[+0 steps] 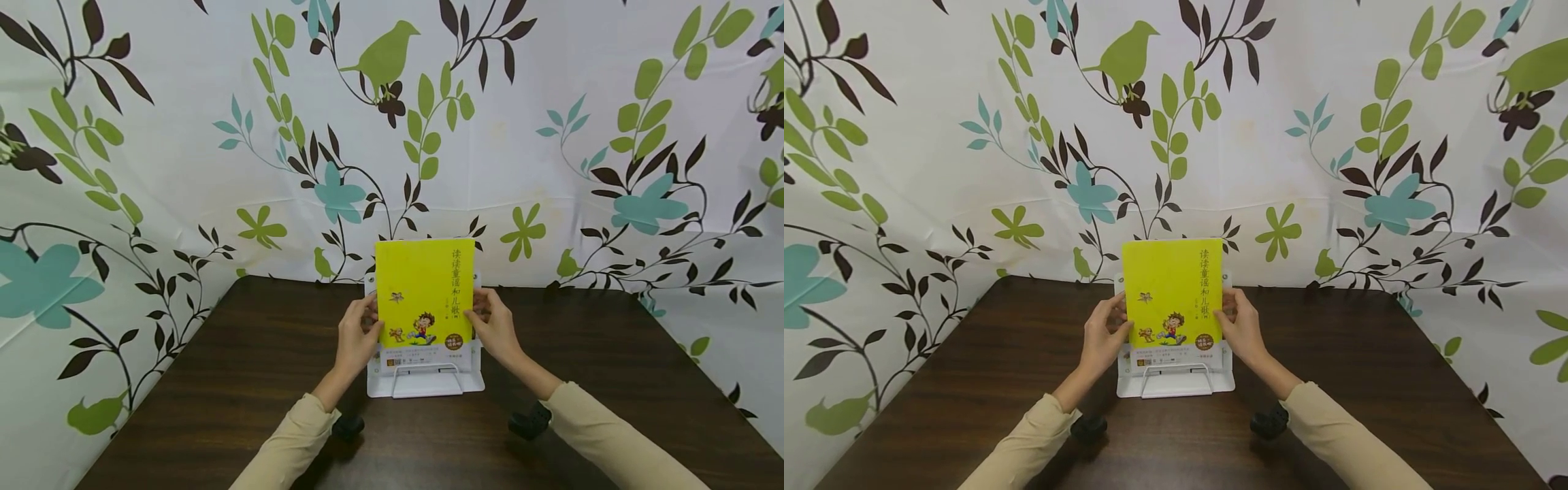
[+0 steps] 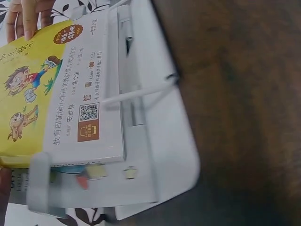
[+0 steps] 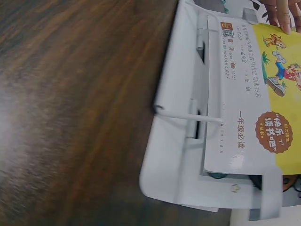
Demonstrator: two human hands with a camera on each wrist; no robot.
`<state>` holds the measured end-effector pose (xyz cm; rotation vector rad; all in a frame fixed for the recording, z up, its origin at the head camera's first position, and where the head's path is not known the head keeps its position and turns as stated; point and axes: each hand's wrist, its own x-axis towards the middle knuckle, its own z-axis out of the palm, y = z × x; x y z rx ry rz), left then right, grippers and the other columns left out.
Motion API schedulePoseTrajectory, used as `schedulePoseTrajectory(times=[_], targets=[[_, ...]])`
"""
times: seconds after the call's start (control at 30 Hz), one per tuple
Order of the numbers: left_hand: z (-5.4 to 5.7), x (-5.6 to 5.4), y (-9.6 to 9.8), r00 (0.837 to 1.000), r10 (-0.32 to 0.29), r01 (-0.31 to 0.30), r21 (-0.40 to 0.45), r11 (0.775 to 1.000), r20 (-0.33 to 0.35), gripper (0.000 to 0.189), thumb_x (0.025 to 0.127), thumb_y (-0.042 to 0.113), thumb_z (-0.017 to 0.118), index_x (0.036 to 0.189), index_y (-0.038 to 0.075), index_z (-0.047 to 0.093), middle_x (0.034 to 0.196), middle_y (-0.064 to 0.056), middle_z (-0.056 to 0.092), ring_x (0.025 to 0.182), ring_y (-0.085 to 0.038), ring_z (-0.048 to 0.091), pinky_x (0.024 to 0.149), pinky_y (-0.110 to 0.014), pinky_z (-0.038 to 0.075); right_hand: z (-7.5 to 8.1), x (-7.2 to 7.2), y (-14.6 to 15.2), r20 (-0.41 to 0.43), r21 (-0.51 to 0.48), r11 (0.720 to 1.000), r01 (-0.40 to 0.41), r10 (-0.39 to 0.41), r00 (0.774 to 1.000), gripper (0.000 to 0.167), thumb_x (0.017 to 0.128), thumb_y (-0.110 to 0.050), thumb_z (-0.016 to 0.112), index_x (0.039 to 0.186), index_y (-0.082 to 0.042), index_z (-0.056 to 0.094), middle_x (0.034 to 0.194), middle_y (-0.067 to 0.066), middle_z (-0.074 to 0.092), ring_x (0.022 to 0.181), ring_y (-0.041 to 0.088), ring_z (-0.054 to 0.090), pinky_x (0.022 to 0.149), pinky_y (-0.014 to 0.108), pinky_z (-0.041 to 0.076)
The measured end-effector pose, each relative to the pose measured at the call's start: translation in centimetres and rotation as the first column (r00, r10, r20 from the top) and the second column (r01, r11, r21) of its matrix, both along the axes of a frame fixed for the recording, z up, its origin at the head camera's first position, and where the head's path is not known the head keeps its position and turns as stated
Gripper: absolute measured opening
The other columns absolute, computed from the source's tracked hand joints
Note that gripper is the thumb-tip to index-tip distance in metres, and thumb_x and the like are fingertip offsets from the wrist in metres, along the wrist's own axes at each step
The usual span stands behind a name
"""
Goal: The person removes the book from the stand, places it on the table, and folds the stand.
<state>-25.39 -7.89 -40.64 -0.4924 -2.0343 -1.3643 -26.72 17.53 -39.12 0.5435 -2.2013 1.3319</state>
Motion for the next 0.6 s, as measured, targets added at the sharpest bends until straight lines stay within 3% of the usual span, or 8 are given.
schedulePoseTrajectory(times=[0.3, 0.6], targets=[[2.3, -0.8, 0.3, 0.997, -0.022, 0.023, 0.023, 0.999, -0.069, 0.051, 0.074, -0.015, 0.064, 0.122, -0.001, 0.054, 0.098, -0.014, 0.054, 0.081, -0.023, 0.058, 0.06, -0.035, 0.053, 2.7, -0.4, 0.0, -0.052, 0.008, 1.0, 0.015, -0.014, 0.999, 0.038, 0.08, 0.006, 0.062, 0.116, 0.006, 0.049, 0.096, 0.018, 0.058, 0.08, 0.027, 0.058, 0.062, 0.014, 0.048], [3.8, -0.3, 0.9, 0.988, 0.006, -0.001, 0.033, 0.999, -0.156, 0.049, 0.074, -0.014, 0.064, 0.121, 0.0, 0.055, 0.1, -0.015, 0.055, 0.083, -0.024, 0.058, 0.061, -0.034, 0.054, 6.7, 2.1, -1.0, -0.125, 0.004, 0.999, 0.034, -0.033, 0.992, 0.037, 0.077, 0.015, 0.06, 0.111, 0.016, 0.046, 0.091, 0.026, 0.056, 0.08, 0.036, 0.058, 0.064, 0.008, 0.045]])
